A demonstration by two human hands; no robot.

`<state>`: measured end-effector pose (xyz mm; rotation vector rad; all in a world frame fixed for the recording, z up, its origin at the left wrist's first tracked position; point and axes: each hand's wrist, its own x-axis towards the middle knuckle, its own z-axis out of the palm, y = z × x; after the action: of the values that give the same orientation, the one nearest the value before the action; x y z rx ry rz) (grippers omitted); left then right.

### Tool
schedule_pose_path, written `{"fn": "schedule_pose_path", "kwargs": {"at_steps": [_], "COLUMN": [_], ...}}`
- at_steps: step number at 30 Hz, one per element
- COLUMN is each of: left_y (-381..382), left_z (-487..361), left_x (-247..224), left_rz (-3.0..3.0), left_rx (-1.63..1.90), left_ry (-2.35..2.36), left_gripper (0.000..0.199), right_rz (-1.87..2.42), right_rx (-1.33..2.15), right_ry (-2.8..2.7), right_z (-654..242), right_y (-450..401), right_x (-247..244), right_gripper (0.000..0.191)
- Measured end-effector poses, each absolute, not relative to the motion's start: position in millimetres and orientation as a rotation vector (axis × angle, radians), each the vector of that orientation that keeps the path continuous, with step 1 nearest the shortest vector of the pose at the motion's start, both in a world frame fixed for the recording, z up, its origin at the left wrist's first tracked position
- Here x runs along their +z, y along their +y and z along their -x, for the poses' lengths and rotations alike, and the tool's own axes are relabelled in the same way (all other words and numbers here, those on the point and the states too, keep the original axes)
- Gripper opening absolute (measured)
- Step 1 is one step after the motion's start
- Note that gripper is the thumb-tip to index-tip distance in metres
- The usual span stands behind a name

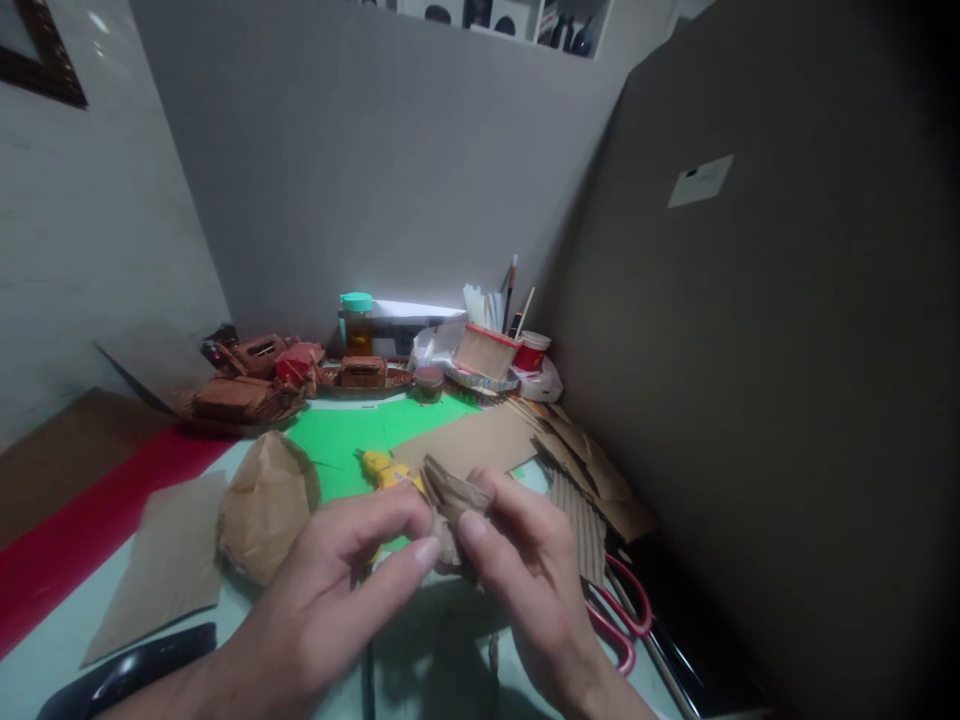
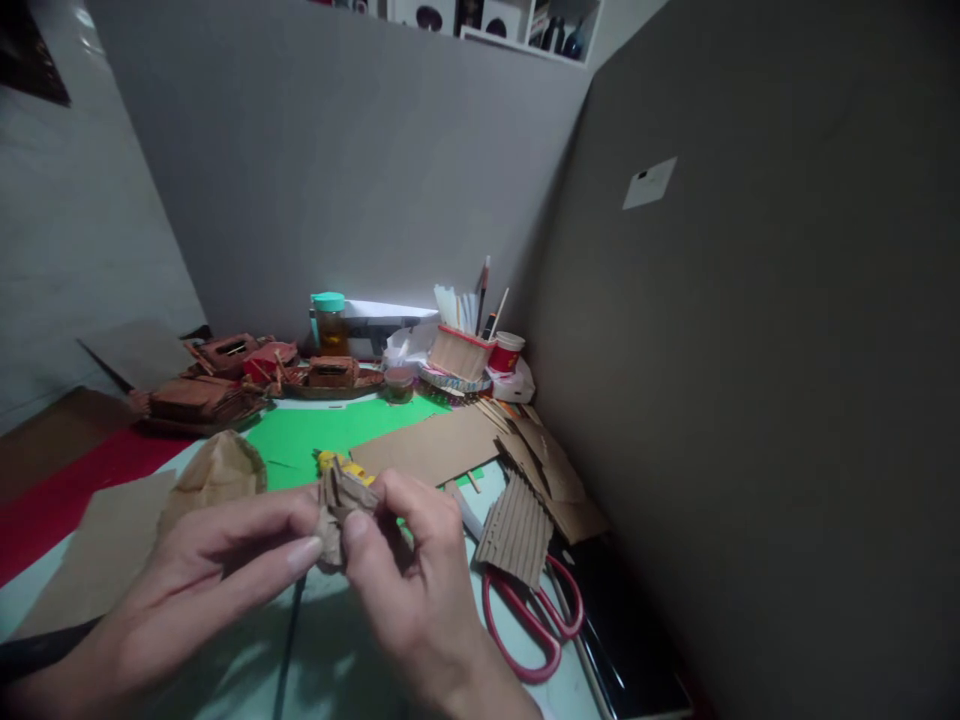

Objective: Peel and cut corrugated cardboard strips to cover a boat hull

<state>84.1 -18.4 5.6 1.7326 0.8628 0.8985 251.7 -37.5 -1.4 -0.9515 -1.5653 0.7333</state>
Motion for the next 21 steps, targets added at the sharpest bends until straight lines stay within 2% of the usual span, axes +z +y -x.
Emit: {"fn": "schedule_pose_path", "kwargs": {"at_steps": [5,11,16,21], "left_y": [-15,-14,-20,-29], "left_z": [-92,-88,-90,-90], "left_x": [7,4,11,13], "left_rz": [-1.458,-1.323,-1.240,-0.876], "left_rx": [0.932,0.809,0.842,0.941], "left_ry": [0.797,0.721,0.706,0.994], "left_gripper": [0.024,0.025,0.026,0.022], "right_rz": [0.946,0.759,0.774,0.818], "right_rx": [0.871,1.076,1.055,0.939], "right_ry": [-1.362,-1.264,-1.325,-1.420], "right_z": [-251,-247,-245,-247], "right_y": [-35,-36,-37,-36], "right_x": [-10,-9,-7,-13], "right_gripper": [0.034,0.030,0.029,0.034]}}
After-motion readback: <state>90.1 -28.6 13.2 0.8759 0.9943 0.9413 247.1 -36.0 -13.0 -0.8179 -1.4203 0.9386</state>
